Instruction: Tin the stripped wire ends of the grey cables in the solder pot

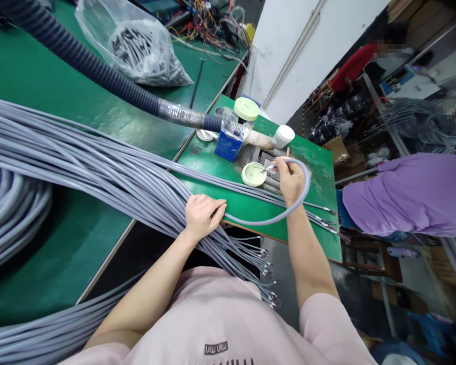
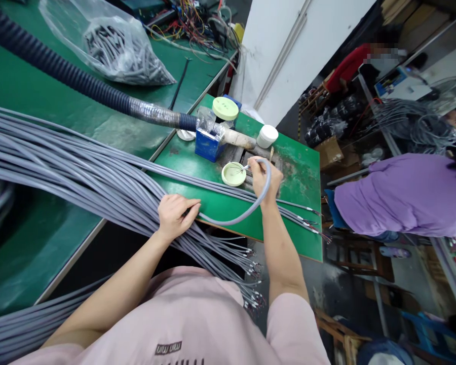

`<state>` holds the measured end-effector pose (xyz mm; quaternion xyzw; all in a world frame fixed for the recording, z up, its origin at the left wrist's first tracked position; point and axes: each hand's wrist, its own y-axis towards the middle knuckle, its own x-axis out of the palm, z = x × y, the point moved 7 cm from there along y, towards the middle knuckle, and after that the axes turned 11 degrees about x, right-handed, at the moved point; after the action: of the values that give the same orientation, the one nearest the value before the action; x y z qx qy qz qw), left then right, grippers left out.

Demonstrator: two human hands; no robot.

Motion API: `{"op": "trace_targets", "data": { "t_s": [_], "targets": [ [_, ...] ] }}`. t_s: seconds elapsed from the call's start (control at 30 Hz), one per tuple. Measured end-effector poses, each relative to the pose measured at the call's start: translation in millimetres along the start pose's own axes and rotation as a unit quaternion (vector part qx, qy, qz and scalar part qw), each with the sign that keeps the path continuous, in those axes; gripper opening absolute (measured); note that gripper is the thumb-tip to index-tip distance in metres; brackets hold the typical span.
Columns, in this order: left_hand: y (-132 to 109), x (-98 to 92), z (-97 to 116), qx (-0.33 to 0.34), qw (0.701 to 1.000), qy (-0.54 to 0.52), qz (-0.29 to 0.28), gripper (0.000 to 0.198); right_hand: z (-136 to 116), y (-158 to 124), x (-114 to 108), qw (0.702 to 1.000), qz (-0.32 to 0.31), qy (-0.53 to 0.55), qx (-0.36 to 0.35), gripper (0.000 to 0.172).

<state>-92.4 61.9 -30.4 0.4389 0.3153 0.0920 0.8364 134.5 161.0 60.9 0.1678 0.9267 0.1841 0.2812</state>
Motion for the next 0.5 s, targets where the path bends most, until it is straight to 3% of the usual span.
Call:
{"op": "trace_targets", "data": {
  "t_s": [0.23,0.5],
  "targets": [
    [0.2,-10.7,3.7,0.017,0.997,0.025,0.072,0.011,35.0,43.3,-31.1,0.997,0.068,0.002,0.02,0.029],
    [1.0,-11.3,7.1,0.05,0.994,0.033,0.087,0.016,71.3,65.1,-23.7,0.996,0.056,-0.058,0.037,0.03]
  ]
}}
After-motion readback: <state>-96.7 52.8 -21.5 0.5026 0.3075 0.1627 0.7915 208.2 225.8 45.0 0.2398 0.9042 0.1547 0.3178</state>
